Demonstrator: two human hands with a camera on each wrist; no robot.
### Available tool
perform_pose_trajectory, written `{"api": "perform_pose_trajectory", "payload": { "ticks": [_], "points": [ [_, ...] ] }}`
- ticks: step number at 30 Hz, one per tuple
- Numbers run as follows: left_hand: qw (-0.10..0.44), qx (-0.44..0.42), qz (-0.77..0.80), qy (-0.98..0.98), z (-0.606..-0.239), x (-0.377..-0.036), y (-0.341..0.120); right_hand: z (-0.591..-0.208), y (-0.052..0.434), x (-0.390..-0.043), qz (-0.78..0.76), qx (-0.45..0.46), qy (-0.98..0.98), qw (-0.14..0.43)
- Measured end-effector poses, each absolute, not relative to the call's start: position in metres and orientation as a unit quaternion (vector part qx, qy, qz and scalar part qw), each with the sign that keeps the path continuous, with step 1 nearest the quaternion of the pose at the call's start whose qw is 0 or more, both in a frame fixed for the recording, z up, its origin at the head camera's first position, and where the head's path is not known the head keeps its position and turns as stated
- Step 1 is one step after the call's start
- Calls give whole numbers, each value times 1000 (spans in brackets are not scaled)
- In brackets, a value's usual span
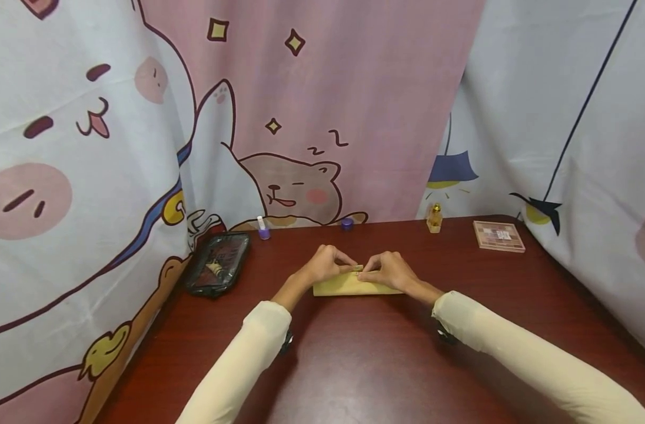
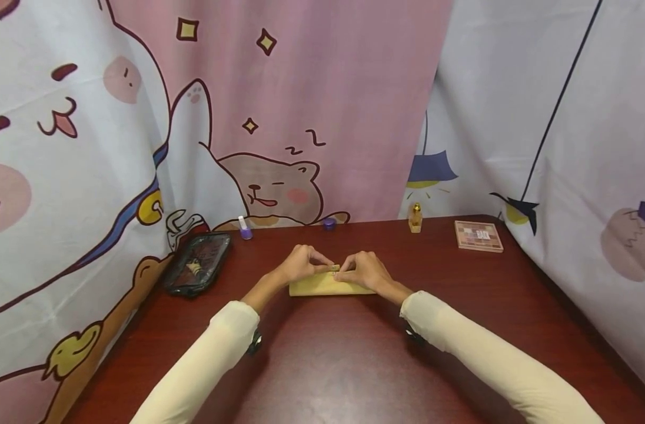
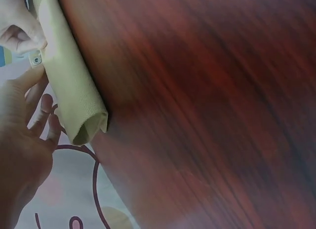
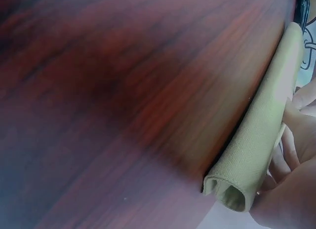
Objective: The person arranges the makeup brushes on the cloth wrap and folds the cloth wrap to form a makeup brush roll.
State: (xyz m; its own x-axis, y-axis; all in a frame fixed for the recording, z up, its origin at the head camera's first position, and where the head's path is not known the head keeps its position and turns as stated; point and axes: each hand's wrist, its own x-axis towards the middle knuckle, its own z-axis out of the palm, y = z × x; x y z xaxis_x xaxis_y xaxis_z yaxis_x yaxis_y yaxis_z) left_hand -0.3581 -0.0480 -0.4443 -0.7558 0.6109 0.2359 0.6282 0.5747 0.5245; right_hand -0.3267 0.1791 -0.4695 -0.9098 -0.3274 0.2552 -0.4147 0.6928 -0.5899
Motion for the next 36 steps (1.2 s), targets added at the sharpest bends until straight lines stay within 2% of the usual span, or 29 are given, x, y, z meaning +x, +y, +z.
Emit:
{"api": "perform_pose_trajectory", "payload": {
  "ticks": [20, 36],
  "points": [
    [44, -381, -228, -895, -448, -348, -48, -472, 181, -325, 320, 242, -911, 91],
    [30, -347, -293, -890, -455, -346, -41, -476, 178, -326, 277, 291, -910, 105]
  ]
}}
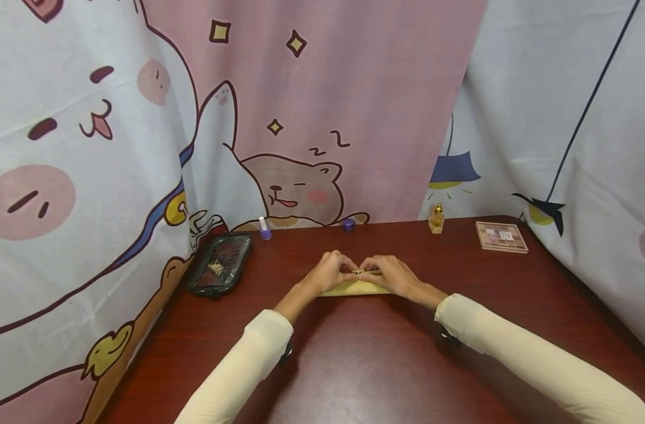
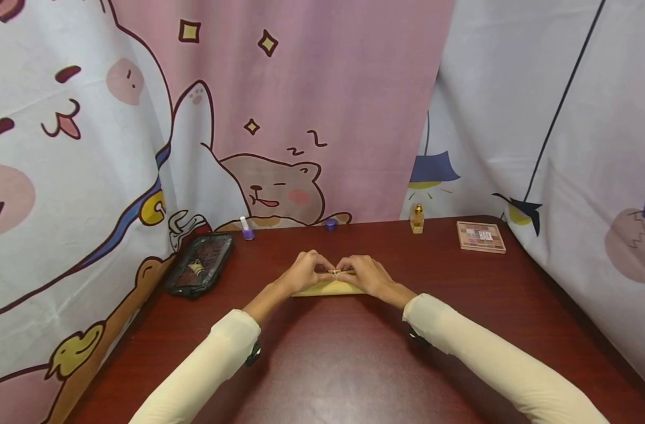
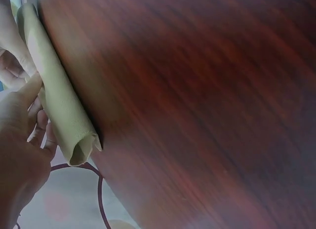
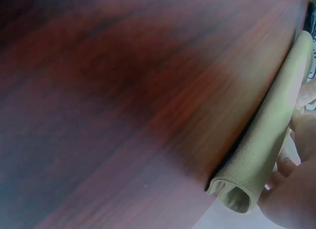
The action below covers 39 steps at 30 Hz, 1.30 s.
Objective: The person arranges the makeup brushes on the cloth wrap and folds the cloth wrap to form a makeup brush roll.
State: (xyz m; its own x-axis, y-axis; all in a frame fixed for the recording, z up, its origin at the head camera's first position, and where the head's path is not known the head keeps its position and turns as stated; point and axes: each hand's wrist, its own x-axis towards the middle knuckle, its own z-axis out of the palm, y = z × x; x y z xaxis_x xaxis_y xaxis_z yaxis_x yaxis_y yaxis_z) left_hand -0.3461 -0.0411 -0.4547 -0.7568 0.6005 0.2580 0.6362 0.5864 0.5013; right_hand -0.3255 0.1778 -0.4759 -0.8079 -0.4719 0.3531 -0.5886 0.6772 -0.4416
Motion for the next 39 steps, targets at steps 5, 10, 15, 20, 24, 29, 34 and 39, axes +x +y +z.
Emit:
{"api": "perform_pose_trajectory", "payload": {
  "ticks": [5, 10, 15, 20, 24, 29, 34, 39],
  "points": [
    [45, -348, -263, -899, -455, -344, -41, -475, 179, -323, 269, 298, -908, 120],
    [50, -353, -242, -902, -454, -342, -40, -475, 180, -323, 257, 298, -910, 133],
    [51, -352, -245, -902, -455, -341, -40, -476, 181, -323, 255, 292, -913, 129],
    [43, -350, -261, -899, -455, -343, -43, -476, 181, -324, 263, 292, -912, 118],
    [36, -343, -274, -898, -451, -345, -50, -473, 185, -325, 278, 290, -910, 105],
    [38, -346, -264, -899, -444, -344, -66, -466, 199, -323, 280, 286, -911, 102],
    [39, -348, -239, -906, -442, -340, -89, -463, 222, -319, 258, 295, -914, 104],
    [36, -336, -226, -914, -439, -335, -113, -462, 251, -316, 241, 282, -924, 95]
  ]
}}
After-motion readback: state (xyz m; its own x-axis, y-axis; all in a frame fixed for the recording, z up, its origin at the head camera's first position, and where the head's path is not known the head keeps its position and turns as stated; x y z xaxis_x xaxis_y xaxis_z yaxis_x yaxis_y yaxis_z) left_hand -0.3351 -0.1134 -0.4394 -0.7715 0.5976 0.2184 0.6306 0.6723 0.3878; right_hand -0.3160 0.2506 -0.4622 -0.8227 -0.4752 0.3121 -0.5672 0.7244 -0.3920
